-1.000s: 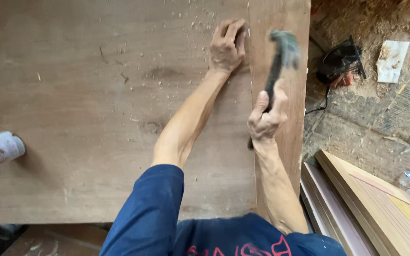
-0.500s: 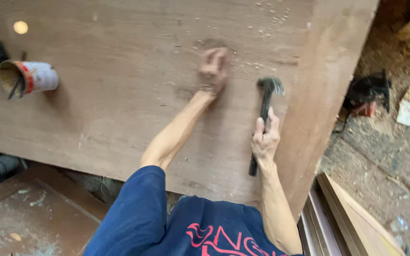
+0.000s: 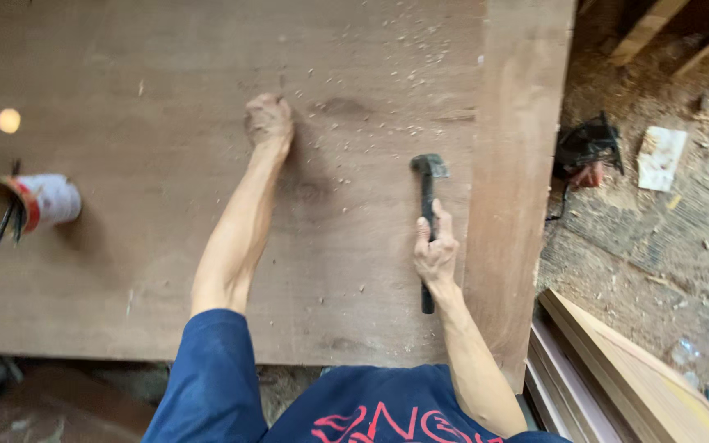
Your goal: The person applies glue to a wooden strip, places a plywood sheet on top, and hammers nails along the edges to secure the pieces together. The person uses a hammer and nails to fasten the wood, then wipes the surface.
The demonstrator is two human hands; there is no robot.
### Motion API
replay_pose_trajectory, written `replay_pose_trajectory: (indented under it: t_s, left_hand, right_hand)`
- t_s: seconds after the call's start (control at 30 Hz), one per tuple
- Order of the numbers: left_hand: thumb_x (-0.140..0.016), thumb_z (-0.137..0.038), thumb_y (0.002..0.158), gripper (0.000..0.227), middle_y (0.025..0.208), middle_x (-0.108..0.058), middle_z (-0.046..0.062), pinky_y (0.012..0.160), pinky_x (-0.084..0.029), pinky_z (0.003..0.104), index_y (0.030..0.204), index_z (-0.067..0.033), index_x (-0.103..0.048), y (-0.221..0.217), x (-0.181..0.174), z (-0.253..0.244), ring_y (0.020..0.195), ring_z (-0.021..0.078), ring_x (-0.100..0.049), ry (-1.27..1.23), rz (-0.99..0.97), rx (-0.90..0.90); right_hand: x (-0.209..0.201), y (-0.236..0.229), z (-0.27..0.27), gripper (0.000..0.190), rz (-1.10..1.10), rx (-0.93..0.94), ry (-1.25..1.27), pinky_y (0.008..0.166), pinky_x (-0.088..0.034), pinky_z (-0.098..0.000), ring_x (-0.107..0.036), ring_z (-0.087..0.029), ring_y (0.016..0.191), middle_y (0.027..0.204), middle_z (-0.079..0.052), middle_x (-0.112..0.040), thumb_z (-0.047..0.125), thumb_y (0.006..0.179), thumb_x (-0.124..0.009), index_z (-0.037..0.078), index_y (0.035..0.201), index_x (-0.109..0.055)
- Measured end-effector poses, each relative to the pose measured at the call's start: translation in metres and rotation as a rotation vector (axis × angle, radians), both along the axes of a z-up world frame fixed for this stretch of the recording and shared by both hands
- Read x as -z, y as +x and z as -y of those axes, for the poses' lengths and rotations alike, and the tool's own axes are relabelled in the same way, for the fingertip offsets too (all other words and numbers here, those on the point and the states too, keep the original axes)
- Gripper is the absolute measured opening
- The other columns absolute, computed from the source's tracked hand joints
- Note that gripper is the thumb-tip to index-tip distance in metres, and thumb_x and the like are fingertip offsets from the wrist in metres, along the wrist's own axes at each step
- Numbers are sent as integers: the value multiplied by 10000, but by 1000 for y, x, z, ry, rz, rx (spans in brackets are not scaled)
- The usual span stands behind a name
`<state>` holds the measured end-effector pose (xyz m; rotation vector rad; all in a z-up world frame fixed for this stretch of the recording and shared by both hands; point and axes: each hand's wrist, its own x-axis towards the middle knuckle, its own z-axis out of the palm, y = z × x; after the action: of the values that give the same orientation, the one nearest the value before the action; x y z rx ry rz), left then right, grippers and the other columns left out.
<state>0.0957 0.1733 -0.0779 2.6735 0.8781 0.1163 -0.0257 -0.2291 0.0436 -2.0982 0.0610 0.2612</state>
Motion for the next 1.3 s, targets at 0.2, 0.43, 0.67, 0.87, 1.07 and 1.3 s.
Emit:
replay_pose_trajectory:
  t_s: [0.2,0.43,0.67,0.87,1.07,1.3]
  left_hand:
    - [-679,-216,885,227,792,-730,216,626,-581,428,787,-15,-721,12,-33,6,737,318,-729,161,-210,89]
    - [-606,-185,947,359,942,-719,144,508,-603,280,1223,44,-611,61,-67,93,698,193,-709,-339,28,201]
    - [-665,-230,998,230,1096,-784,76,776,-630,315,1199,-148,-741,208,-29,220,911,157,-752,-154,509,633]
    - [-660,-225,982,189,956,-775,44,720,-640,281,1077,-73,-720,289,16,270,767,120,-748,-465,537,445]
    - [-662,-205,996,153,1040,-714,118,646,-625,268,1047,-61,-680,312,26,259,799,187,-726,-291,698,542]
    - [-689,-227,1009,146,919,-754,57,722,-633,331,1015,-82,-674,334,19,245,784,196,-767,-279,572,606]
  right_hand:
    - [-2,3,4,453,15,14,5,756,-589,-406,-757,-357,953,1115,-258,-725,211,1041,-596,25,1445,-507]
    - [-2,13,18,444,-68,12,41,657,-583,-396,-771,-350,842,1053,-248,-731,182,1015,-613,47,1430,-530]
    - [-1,33,35,457,-79,2,155,638,-573,-354,-759,-271,760,989,-217,-740,155,990,-626,35,1420,-532]
    - [10,56,56,457,-361,-18,202,512,-462,-295,-539,-127,539,649,-76,-588,162,980,-650,62,1417,-560]
    - [20,83,70,472,-474,-63,320,487,-425,-257,-477,-64,511,570,18,-522,205,981,-651,81,1425,-556]
    - [14,146,79,529,-546,-74,419,345,-446,-270,-542,-77,446,609,22,-583,210,993,-567,79,1488,-434]
